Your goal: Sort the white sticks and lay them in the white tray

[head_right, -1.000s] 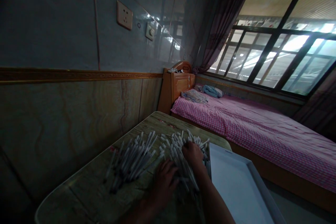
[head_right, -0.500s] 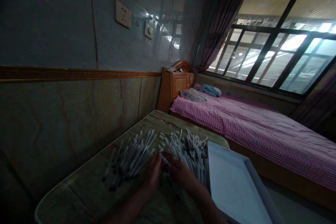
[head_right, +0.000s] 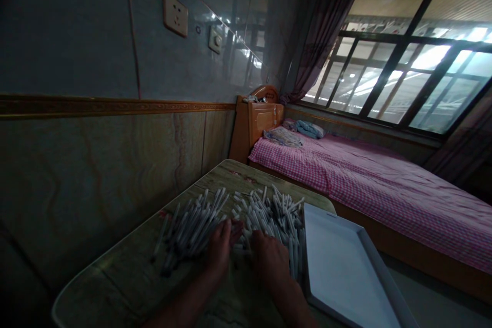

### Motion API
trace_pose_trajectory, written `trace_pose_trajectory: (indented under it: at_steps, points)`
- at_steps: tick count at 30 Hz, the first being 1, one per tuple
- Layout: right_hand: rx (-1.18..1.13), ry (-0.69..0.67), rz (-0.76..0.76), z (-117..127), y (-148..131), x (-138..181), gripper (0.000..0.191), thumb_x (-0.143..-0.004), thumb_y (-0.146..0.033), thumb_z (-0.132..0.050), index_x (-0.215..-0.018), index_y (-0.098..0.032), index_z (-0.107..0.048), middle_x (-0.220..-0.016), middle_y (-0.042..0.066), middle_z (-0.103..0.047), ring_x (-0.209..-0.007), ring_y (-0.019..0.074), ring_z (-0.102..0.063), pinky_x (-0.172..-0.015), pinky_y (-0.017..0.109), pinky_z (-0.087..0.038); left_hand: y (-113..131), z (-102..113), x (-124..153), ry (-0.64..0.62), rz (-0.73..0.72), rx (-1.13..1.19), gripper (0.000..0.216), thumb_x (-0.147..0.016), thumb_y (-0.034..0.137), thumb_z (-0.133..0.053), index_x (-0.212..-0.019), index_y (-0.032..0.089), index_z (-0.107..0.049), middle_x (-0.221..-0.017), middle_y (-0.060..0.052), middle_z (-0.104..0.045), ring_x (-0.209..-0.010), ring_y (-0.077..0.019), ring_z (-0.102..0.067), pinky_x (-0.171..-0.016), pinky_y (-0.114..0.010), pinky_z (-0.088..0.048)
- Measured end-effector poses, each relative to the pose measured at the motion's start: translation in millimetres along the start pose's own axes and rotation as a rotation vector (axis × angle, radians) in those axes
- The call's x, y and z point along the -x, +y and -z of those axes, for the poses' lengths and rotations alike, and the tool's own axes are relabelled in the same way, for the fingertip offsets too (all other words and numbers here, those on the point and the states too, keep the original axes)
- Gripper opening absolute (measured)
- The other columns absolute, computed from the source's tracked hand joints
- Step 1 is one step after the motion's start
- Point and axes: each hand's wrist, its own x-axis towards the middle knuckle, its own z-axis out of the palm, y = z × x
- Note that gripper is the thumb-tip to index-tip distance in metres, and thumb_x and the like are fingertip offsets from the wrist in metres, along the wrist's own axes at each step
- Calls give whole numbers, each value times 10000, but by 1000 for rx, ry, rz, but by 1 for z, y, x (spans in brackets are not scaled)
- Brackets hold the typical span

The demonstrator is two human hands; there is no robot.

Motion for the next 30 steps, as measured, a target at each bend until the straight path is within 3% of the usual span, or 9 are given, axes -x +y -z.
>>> trace_pose_trajectory:
  at_steps: [4,7,12,15,21,24,30]
  points:
    - [-33,100,3,-3,20,-16,269,-968,-225,-430,-1042,-219,-689,-1085,76,-711,-1035,233,-633,-843,289,-432,-3,-3,3,-15,-175,-287,383,-765,474,-647,-1041,211,-674,-1181,-111,-720,-1164,-287,-632,-1027,-399,-455]
    - [-40,164,-20,-8,26,-38,322,-979,-225,-404,-1175,-200,-659,-1206,98,-672,-1145,251,-580,-968,333,-400,-9,-2,8,-102,-258,-509,346,-825,337,-549,-1140,239,-653,-1253,-93,-692,-1216,-261,-597,-1065,-399,-425]
    - [-89,118,32,-25,25,-73,381,-971,-228,-432,-1313,-169,-588,-1385,104,-584,-1350,272,-439,-1094,388,-324,-22,2,17,-288,-417,-990,474,-785,191,-519,-1249,183,-619,-1385,-131,-595,-1345,-286,-472,-1160,-498,-308]
    - [-128,86,100,-33,29,-82,403,-949,-175,-428,-1311,-178,-604,-1385,92,-592,-1369,258,-429,-1109,386,-318,-23,3,21,-356,-417,-1163,548,-764,186,-567,-1312,160,-572,-1450,-153,-528,-1391,-317,-408,-1168,-533,-286]
    - [-201,53,223,-34,40,-84,460,-821,-70,-484,-1203,-211,-698,-1318,43,-653,-1316,192,-495,-1119,327,-322,-22,1,26,-365,-372,-1312,520,-794,184,-579,-1313,144,-566,-1500,-178,-462,-1424,-350,-353,-1168,-563,-273]
    - [-201,69,157,-31,44,-86,423,-819,-60,-455,-1071,-225,-752,-1180,25,-724,-1170,171,-606,-1029,285,-402,-19,-1,29,-398,-362,-1342,549,-789,233,-631,-1327,150,-563,-1533,-179,-420,-1449,-370,-302,-1181,-585,-236]
    - [-68,157,-159,-19,52,-100,374,-886,-142,-433,-1108,-181,-732,-1118,112,-721,-1084,252,-630,-894,321,-442,-11,0,33,-541,-360,-1342,725,-708,451,-753,-1356,190,-560,-1580,-168,-346,-1477,-407,-208,-1194,-617,-153]
